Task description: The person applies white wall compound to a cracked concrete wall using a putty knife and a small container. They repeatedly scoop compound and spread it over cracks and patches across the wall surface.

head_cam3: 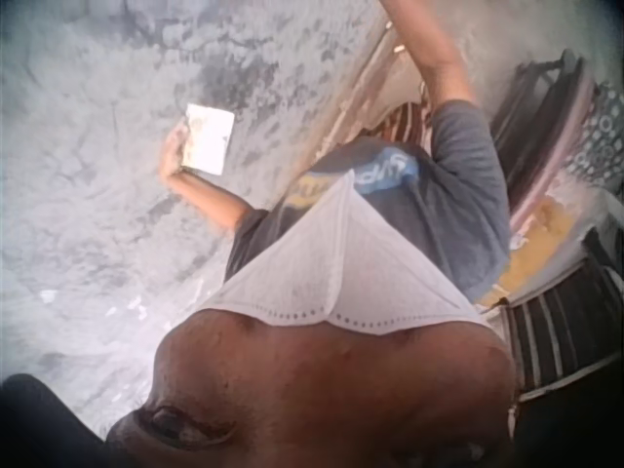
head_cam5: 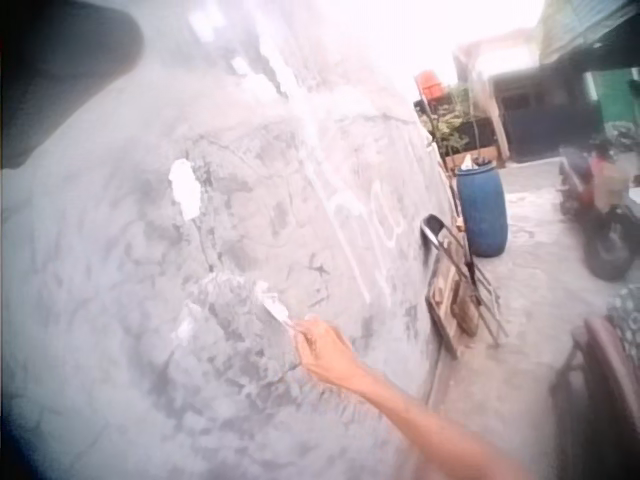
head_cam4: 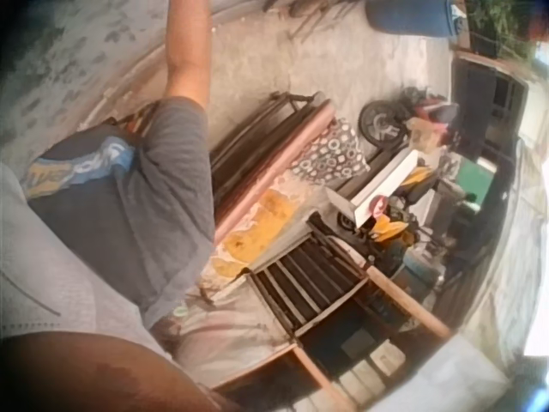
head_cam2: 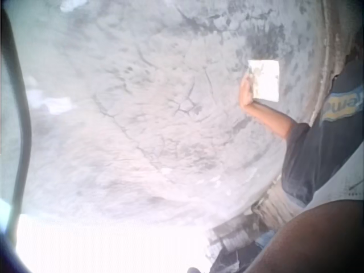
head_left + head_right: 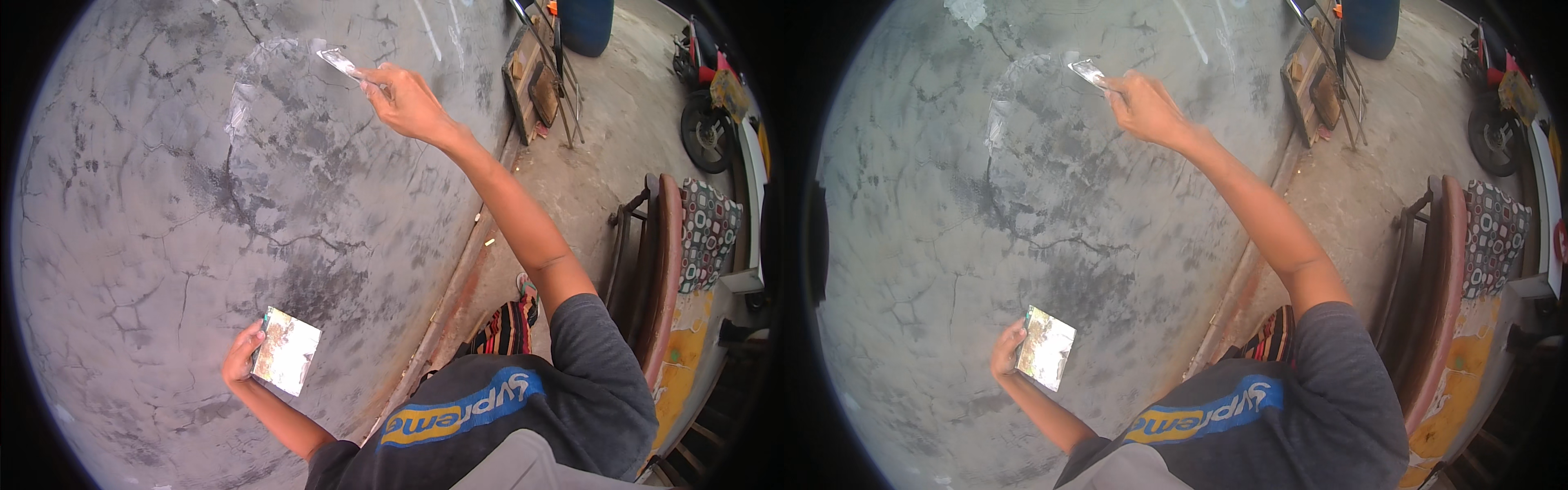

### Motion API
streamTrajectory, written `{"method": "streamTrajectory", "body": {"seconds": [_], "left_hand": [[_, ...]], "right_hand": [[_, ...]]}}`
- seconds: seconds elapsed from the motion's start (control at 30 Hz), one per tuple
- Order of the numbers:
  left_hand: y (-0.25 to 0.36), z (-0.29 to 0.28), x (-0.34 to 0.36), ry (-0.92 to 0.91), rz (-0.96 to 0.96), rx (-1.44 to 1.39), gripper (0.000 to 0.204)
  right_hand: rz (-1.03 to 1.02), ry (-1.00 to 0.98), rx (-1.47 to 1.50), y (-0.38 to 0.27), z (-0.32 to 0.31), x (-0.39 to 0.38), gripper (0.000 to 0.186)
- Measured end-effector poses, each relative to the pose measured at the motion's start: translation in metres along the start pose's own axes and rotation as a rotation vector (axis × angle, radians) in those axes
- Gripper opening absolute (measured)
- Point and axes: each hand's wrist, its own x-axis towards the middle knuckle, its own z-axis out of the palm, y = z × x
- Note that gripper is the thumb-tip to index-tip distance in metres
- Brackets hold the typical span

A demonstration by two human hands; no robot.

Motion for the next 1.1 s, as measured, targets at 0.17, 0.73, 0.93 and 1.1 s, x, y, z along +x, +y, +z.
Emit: {"method": "streamTrajectory", "body": {"seconds": [0.17,0.73,0.93,1.1], "left_hand": [[-0.008,0.001,-0.003,0.164,0.009,0.035,0.045],[0.001,0.003,0.001,-0.023,0.003,-0.013,0.050],[-0.011,-0.007,-0.001,0.008,-0.001,-0.076,0.045],[-0.018,-0.017,0.003,0.060,0.011,-0.089,0.040]], "right_hand": [[0.105,-0.083,-0.021,-0.028,-0.019,0.028,0.032],[-0.087,0.155,0.040,0.022,0.048,0.000,0.034],[0.205,-0.178,0.073,-0.015,-0.028,-0.001,0.033],[0.217,-0.140,0.099,-0.012,-0.022,0.025,0.034]]}}
